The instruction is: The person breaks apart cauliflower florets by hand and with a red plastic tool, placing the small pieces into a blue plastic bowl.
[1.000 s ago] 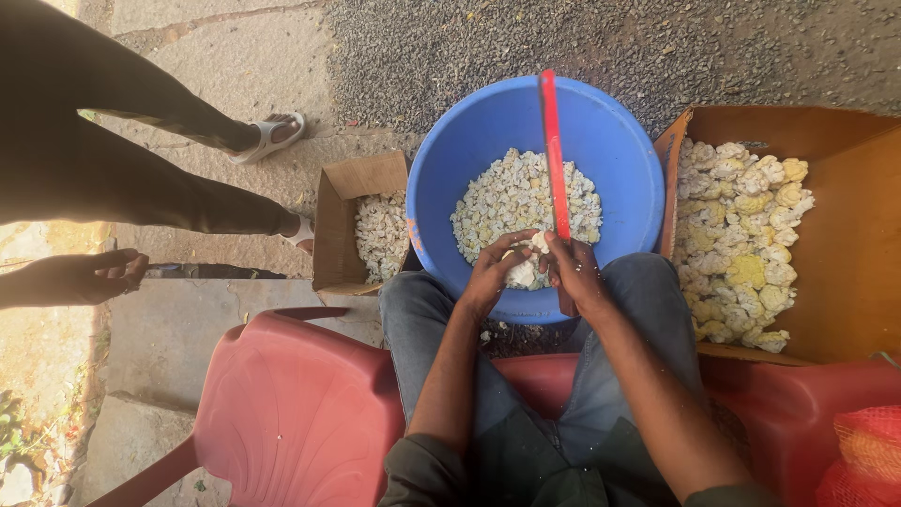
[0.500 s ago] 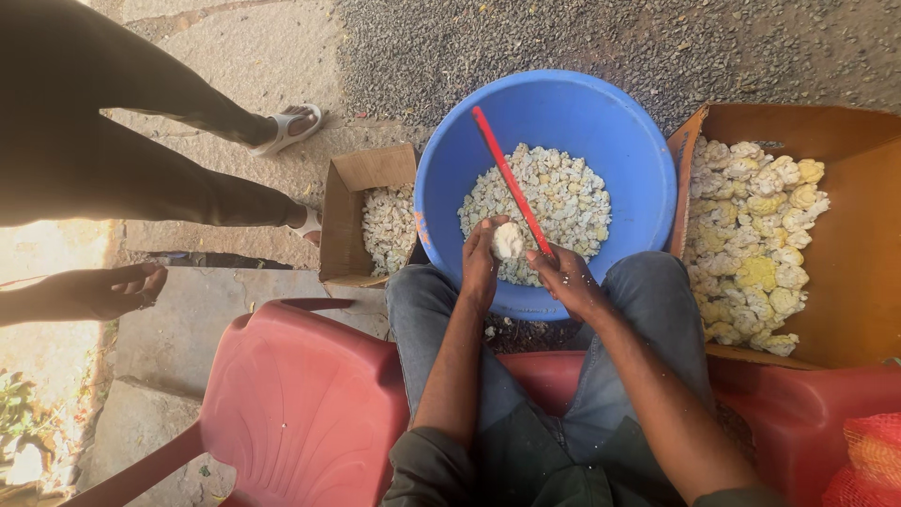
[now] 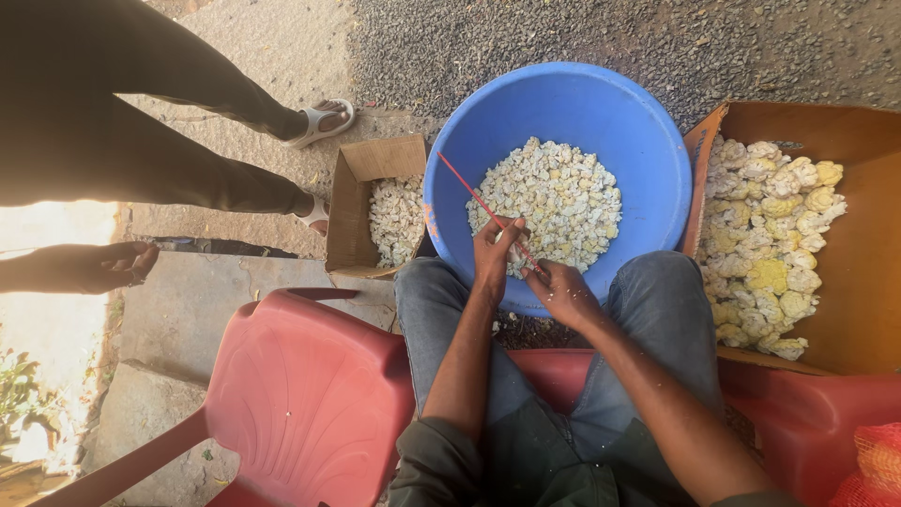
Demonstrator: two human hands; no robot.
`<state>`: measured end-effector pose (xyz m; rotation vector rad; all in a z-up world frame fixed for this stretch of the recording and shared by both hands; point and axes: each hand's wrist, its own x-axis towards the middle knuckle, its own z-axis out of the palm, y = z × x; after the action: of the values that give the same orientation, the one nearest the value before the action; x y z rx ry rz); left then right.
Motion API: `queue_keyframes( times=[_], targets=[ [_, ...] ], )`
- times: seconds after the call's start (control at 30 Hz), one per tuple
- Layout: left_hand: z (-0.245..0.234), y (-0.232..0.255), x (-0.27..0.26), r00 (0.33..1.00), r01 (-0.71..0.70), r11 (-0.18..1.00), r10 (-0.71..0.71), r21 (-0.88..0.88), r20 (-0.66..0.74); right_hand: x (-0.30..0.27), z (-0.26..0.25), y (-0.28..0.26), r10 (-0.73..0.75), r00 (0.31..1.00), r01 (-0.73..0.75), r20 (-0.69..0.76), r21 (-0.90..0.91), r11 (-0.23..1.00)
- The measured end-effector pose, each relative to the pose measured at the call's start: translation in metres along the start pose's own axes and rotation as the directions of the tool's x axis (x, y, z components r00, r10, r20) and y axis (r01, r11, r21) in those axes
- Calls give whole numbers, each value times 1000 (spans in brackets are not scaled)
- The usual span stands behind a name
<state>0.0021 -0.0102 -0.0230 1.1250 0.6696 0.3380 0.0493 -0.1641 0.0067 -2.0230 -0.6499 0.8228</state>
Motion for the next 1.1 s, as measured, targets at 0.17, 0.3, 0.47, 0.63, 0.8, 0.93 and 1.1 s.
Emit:
queue_keyframes(
  times=[0.17, 0.3, 0.47, 0.63, 0.8, 0.93, 1.1],
  targets=[
    [-2, -17, 2, 992, -106, 912, 123, -397, 18, -6, 33, -4, -138, 985, 143, -108, 39, 989],
    [3, -18, 3, 999, -29, 873, 32, -487, -3, -4, 37, 1, -118, 989, 121, -92, 26, 992],
    [7, -6, -1, 989, 54, 817, 37, -574, 146, 0, 26, 17, -164, 986, 163, 1, 115, 980],
    [9, 9, -7, 948, 126, 784, 86, -608, 307, 4, 19, 27, -179, 981, 172, 70, 88, 981],
    [12, 28, -17, 897, 254, 682, 98, -686, 430, 1, 9, 23, 14, 965, -83, 260, 258, 963],
    [16, 45, -24, 895, 263, 691, 85, -673, 437, -5, 4, 10, 46, 969, -120, 242, 300, 946],
    [18, 57, -24, 903, 269, 661, 81, -701, 423, -15, -2, 0, 1, 987, -44, 163, 260, 965]
  ],
)
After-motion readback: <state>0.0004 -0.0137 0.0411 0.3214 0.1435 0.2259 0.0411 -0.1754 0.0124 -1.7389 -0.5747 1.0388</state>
